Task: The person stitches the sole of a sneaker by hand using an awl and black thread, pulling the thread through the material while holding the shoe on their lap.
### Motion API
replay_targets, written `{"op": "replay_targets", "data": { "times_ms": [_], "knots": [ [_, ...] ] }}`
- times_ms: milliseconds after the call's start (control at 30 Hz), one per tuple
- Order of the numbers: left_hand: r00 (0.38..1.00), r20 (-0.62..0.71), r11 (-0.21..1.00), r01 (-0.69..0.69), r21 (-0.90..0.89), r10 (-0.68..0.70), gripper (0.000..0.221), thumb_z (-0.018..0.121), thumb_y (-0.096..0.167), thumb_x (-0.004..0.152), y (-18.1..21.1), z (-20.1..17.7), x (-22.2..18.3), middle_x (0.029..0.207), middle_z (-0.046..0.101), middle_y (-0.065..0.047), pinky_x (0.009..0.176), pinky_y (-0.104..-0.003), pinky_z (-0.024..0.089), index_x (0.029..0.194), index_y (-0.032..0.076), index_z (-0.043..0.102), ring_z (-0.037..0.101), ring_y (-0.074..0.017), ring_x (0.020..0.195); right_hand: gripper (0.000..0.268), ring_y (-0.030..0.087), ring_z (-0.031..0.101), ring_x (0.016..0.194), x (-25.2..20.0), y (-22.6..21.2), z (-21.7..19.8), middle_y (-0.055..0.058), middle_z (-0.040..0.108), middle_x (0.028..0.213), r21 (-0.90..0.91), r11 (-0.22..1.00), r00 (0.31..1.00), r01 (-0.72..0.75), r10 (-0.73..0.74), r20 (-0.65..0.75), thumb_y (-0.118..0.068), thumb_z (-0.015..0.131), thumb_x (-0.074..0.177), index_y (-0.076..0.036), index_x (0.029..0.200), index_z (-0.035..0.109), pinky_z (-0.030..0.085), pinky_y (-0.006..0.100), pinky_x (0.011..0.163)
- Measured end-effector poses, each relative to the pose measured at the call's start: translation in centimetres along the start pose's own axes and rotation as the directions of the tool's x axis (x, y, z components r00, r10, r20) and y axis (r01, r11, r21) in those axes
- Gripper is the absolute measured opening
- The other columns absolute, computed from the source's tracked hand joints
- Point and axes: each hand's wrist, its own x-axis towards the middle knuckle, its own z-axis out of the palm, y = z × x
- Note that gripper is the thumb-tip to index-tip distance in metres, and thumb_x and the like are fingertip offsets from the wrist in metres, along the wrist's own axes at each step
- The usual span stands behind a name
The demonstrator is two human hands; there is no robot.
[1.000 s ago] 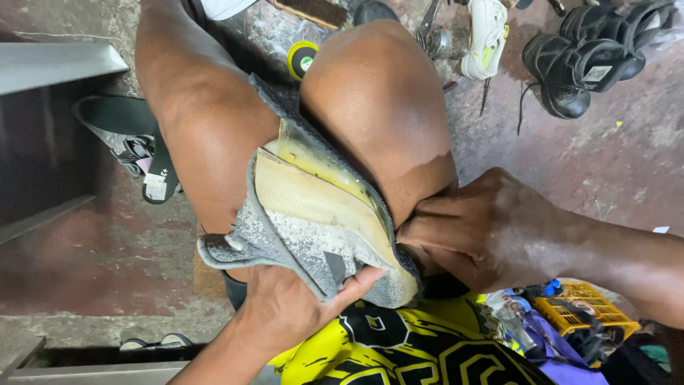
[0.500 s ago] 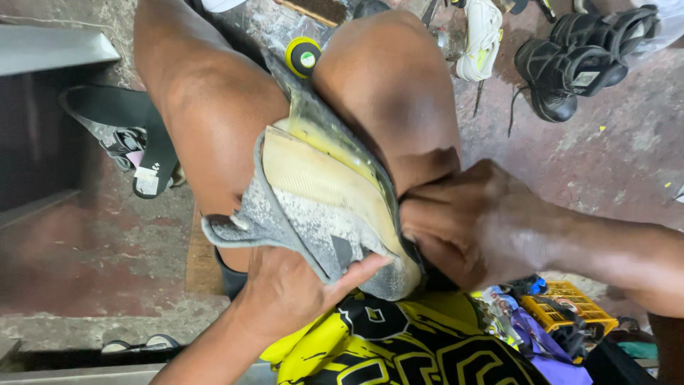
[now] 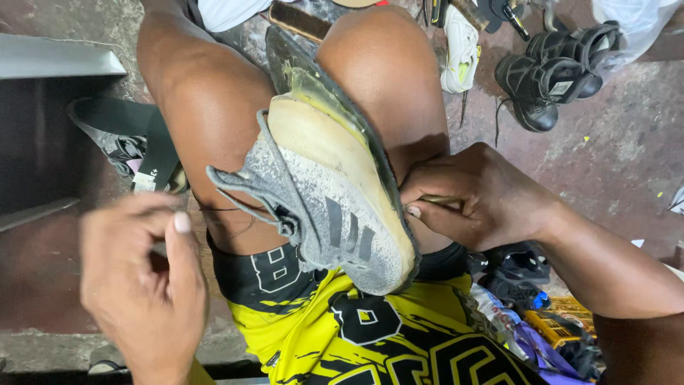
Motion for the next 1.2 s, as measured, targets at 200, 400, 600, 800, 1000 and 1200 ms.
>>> {"op": "replay_targets", "data": {
  "times_ms": [200,400,600,800,1000,1200],
  "knots": [
    [0.881,0.117,0.886,-0.464,0.026,0.458,0.015,0.07,-0.001,0.096,2.4,1.5,-0.4,0.111,0.068,-0.013,0.079,-0.038,0.058,0.111,0.002,0.066,0.071,-0.0296,0.093,0.011,0.011,0.058,0.045,-0.7,0.3,0.0,0.003,0.066,0.062,-0.014,1.0,0.999,0.022,-0.022,-0.044,-0.006,0.072,0.08,-0.008,0.091,0.074,0.044,0.03,0.046],
    [0.768,0.51,0.909,-0.41,-0.075,0.388,0.019,0.069,0.003,0.079,2.0,3.8,1.0,0.096,0.063,-0.016,0.075,-0.048,0.052,0.096,0.0,0.063,0.065,-0.0408,0.088,0.009,0.012,0.061,0.047,-0.9,0.8,0.4,0.003,0.066,0.062,-0.065,0.995,0.991,0.074,-0.08,-0.107,-0.009,0.074,0.081,-0.009,0.091,0.075,0.045,0.031,0.046],
    [0.839,0.431,0.942,-0.322,-0.099,0.332,0.013,0.071,0.008,0.091,2.2,3.1,0.8,0.094,0.063,-0.016,0.073,-0.045,0.051,0.101,0.002,0.065,0.066,-0.0384,0.087,0.003,0.012,0.062,0.051,-1.1,0.7,0.5,0.003,0.069,0.069,-0.057,0.994,0.983,0.091,-0.099,-0.154,-0.01,0.072,0.084,-0.008,0.086,0.072,0.044,0.03,0.047],
    [0.943,0.274,0.979,-0.165,-0.117,0.191,0.008,0.069,0.01,0.097,1.8,1.7,0.5,0.084,0.065,-0.012,0.066,-0.034,0.051,0.098,0.002,0.067,0.066,-0.0284,0.071,0.005,0.01,0.062,0.051,-1.1,1.2,0.6,0.003,0.068,0.066,-0.008,0.999,0.989,0.04,-0.041,-0.141,-0.01,0.072,0.084,-0.007,0.087,0.072,0.044,0.03,0.047],
    [0.986,0.13,0.994,-0.096,-0.052,0.102,0.009,0.07,0.009,0.099,2.1,0.6,0.5,0.083,0.066,-0.011,0.061,-0.033,0.05,0.098,0.001,0.067,0.064,-0.0259,0.065,0.004,0.012,0.059,0.056,-1.8,2.1,0.5,0.004,0.071,0.069,0.152,0.983,0.991,-0.101,0.113,-0.076,-0.002,0.07,0.082,-0.004,0.086,0.071,0.043,0.028,0.045],
    [0.962,0.016,0.961,-0.273,-0.031,0.274,0.009,0.075,0.01,0.099,3.4,1.3,0.3,0.089,0.066,-0.011,0.068,-0.035,0.052,0.102,0.004,0.07,0.067,-0.0259,0.074,0.013,0.009,0.064,0.055,-2.5,3.0,0.4,0.003,0.069,0.07,-0.014,1.0,0.983,-0.015,0.012,-0.185,0.002,0.073,0.075,-0.003,0.083,0.065,0.048,0.025,0.05]
  ]
}}
